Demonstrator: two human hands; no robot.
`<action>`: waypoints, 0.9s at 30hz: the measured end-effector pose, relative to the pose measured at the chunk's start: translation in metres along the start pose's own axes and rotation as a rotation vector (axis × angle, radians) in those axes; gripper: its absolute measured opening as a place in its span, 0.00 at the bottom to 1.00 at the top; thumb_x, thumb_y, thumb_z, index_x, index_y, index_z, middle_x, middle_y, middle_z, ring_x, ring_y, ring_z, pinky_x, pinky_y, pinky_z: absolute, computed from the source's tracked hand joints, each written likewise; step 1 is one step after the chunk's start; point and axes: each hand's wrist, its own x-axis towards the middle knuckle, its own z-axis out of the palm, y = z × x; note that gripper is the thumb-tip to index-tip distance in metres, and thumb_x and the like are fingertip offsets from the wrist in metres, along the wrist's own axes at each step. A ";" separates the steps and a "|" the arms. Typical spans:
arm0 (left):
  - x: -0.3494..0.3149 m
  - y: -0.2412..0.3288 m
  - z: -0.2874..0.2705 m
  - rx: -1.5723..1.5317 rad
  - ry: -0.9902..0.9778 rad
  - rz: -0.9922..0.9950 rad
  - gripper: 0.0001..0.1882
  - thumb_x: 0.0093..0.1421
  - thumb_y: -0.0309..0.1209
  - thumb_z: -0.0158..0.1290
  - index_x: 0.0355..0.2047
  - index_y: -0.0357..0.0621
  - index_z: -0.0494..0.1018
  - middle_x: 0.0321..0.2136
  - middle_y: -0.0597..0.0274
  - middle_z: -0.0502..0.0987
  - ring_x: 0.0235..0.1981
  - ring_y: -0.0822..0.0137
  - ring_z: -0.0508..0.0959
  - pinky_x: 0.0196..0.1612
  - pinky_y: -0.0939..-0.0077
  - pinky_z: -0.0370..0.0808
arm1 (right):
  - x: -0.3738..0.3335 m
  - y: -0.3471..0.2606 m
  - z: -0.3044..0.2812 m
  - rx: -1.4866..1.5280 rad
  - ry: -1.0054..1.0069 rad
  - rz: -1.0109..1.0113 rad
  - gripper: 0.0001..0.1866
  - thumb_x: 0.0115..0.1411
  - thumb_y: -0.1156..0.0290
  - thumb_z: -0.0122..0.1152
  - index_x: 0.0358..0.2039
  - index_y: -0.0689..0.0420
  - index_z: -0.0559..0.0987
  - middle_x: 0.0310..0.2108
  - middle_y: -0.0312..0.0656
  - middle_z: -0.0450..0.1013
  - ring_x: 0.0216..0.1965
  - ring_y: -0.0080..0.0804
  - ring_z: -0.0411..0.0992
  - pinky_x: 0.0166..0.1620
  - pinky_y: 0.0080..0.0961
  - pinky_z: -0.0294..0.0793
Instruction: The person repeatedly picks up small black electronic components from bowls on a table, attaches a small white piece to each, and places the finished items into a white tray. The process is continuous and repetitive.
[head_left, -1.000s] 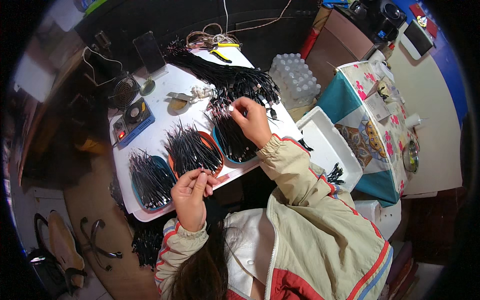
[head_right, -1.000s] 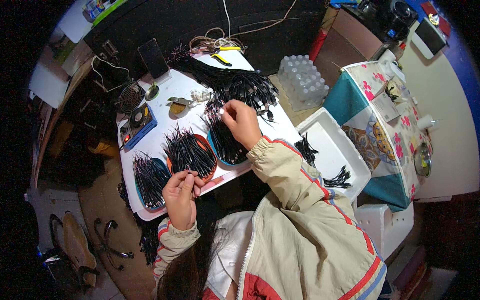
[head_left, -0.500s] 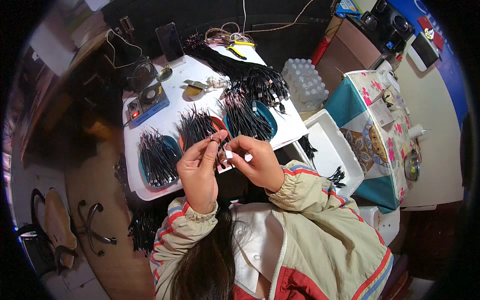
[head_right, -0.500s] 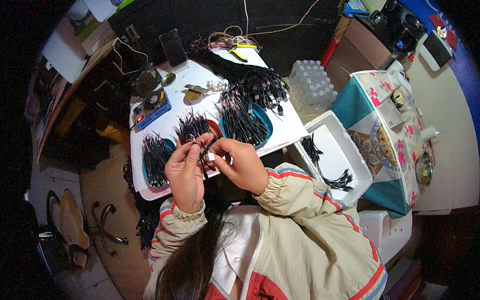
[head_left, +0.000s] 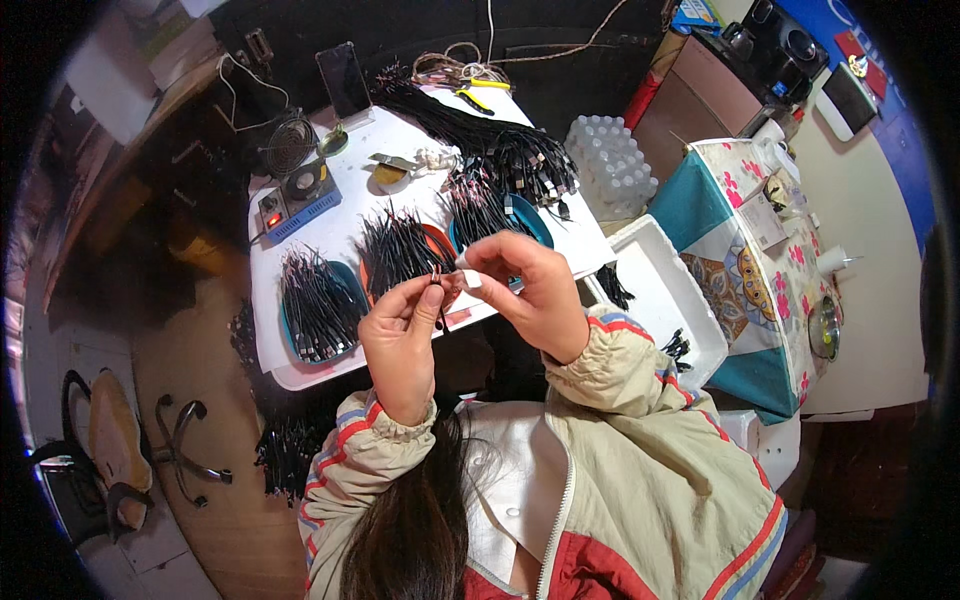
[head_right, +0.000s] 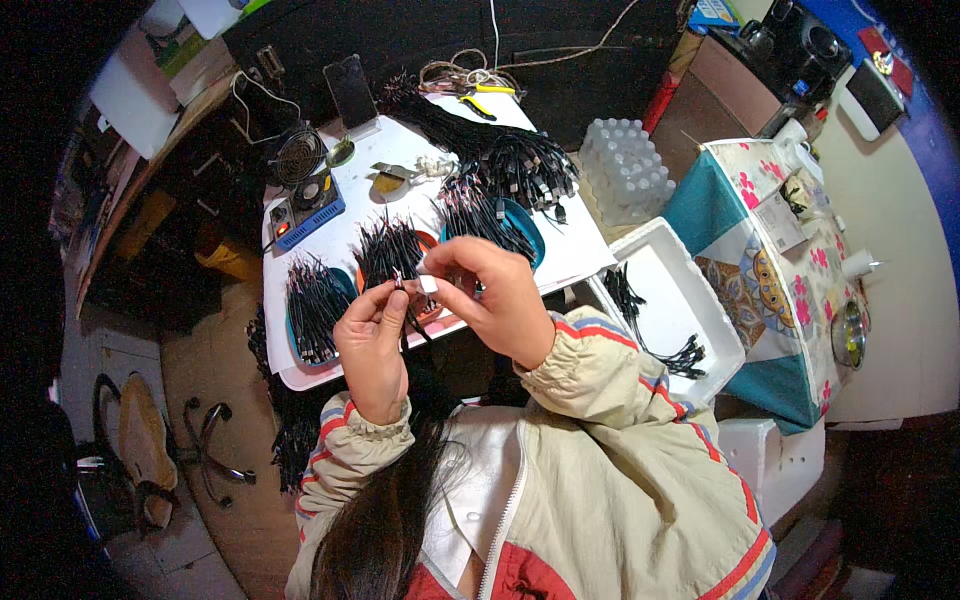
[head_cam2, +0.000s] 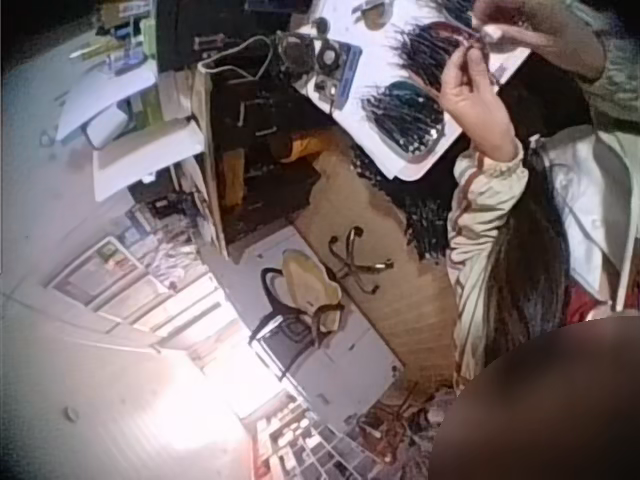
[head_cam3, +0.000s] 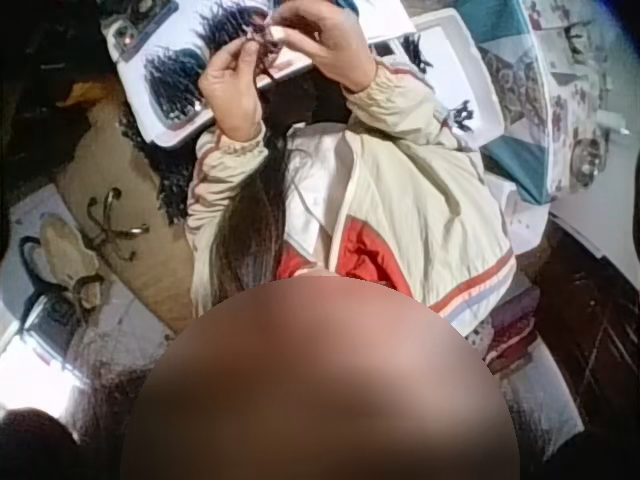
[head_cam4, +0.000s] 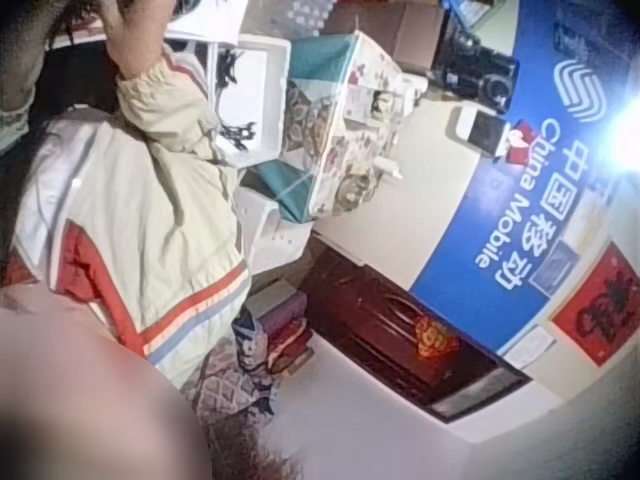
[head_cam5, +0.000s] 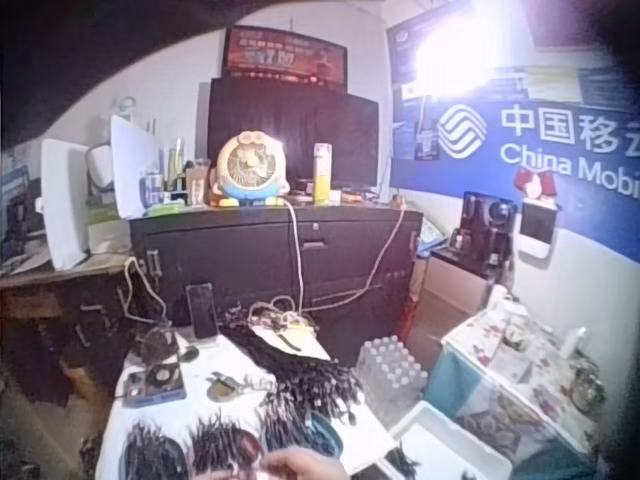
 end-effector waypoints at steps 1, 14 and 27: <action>0.000 0.000 0.000 0.064 0.004 -0.001 0.09 0.64 0.24 0.52 0.42 0.30 0.75 0.34 0.57 0.80 0.33 0.72 0.80 0.38 0.81 0.77 | 0.003 -0.001 -0.002 -0.030 0.000 -0.022 0.07 0.57 0.78 0.63 0.36 0.64 0.77 0.28 0.36 0.74 0.27 0.17 0.71 0.31 0.16 0.70; 0.000 -0.006 -0.006 -0.275 -0.091 -0.143 0.09 0.64 0.26 0.53 0.41 0.32 0.74 0.30 0.56 0.79 0.26 0.73 0.74 0.27 0.85 0.69 | 0.002 0.013 0.013 0.719 -0.151 0.288 0.07 0.62 0.75 0.59 0.38 0.65 0.75 0.31 0.36 0.73 0.30 0.20 0.72 0.34 0.17 0.73; 0.009 -0.001 -0.028 0.201 -0.283 -0.304 0.11 0.65 0.30 0.53 0.36 0.31 0.76 0.24 0.64 0.76 0.24 0.79 0.71 0.26 0.88 0.64 | 0.016 0.045 0.000 1.121 -0.488 0.696 0.07 0.62 0.73 0.58 0.38 0.62 0.75 0.34 0.36 0.75 0.33 0.22 0.73 0.39 0.19 0.73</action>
